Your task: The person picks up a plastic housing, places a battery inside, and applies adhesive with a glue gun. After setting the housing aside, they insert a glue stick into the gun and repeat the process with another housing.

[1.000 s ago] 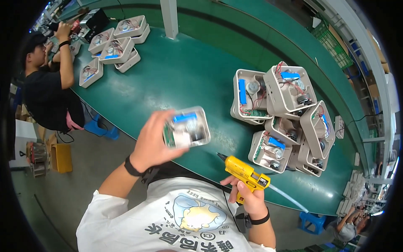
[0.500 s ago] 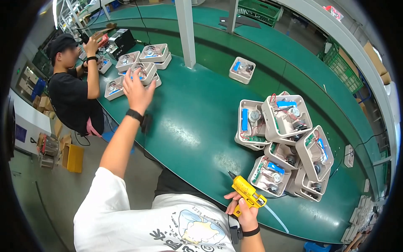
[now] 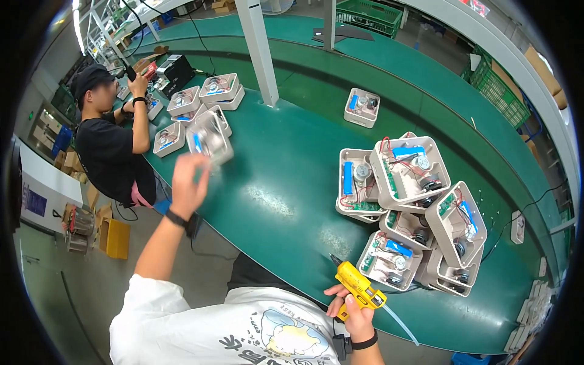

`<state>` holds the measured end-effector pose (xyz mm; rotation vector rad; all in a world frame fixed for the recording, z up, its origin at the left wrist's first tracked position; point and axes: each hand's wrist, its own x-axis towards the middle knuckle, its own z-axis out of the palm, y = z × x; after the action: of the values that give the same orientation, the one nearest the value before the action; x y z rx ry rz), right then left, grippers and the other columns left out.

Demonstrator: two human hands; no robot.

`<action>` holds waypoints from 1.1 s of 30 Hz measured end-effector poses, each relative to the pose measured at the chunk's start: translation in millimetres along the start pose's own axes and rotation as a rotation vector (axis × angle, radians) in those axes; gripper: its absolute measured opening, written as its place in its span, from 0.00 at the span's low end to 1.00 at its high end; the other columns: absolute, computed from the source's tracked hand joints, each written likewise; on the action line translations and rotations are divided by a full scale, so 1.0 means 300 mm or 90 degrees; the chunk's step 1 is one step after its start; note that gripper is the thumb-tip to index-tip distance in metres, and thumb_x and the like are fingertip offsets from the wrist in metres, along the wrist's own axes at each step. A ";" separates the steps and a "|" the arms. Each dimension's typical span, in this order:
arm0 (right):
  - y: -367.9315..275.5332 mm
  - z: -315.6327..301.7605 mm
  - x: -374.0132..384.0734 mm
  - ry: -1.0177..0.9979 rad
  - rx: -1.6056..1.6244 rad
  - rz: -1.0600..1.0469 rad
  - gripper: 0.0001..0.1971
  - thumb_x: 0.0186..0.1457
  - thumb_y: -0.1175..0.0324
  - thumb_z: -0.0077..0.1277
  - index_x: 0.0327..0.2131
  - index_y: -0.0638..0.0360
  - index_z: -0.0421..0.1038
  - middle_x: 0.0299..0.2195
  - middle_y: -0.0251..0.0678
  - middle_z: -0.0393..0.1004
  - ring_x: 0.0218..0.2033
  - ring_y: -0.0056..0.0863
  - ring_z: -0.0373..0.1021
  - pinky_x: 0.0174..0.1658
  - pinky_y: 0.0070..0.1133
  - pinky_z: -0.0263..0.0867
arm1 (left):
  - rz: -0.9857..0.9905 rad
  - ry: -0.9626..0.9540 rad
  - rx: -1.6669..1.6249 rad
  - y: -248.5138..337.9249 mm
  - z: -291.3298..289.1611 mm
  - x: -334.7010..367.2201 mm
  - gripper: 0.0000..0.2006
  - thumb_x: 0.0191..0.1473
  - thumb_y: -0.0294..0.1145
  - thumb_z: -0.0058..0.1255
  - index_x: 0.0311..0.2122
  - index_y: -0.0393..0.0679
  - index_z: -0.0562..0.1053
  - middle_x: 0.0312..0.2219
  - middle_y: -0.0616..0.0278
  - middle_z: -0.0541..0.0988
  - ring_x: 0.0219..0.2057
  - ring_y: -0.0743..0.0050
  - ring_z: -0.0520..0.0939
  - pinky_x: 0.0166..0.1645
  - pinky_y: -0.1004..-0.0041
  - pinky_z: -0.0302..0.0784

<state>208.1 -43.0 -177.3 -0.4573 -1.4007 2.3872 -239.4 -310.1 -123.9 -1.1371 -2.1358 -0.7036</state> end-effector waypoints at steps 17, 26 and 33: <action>-0.019 0.020 0.006 0.014 0.006 -0.015 0.15 0.75 0.59 0.50 0.46 0.65 0.69 0.45 0.63 0.79 0.22 0.30 0.73 0.27 0.33 0.79 | -0.025 -0.320 0.079 -0.111 0.031 0.141 0.59 0.37 0.43 0.81 0.75 0.42 0.61 0.66 0.42 0.70 0.68 0.36 0.70 0.72 0.50 0.69; -0.005 0.005 0.001 0.019 0.024 -0.014 0.15 0.74 0.60 0.51 0.48 0.65 0.71 0.46 0.65 0.79 0.22 0.31 0.73 0.28 0.34 0.79 | -0.087 -0.540 0.014 -0.101 0.033 0.201 0.64 0.32 0.46 0.81 0.77 0.43 0.59 0.66 0.38 0.68 0.70 0.30 0.67 0.74 0.48 0.69; -0.006 0.001 0.005 0.015 0.035 0.010 0.14 0.74 0.61 0.52 0.48 0.65 0.71 0.47 0.66 0.79 0.23 0.32 0.74 0.29 0.34 0.80 | 0.206 -0.632 -0.111 0.209 -0.096 0.175 0.59 0.36 0.31 0.75 0.77 0.52 0.61 0.71 0.43 0.68 0.71 0.35 0.70 0.72 0.47 0.71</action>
<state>206.8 -41.7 -175.6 -0.4819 -1.3226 2.4190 -201.3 -271.5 -56.2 -2.1922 -2.5512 -0.1564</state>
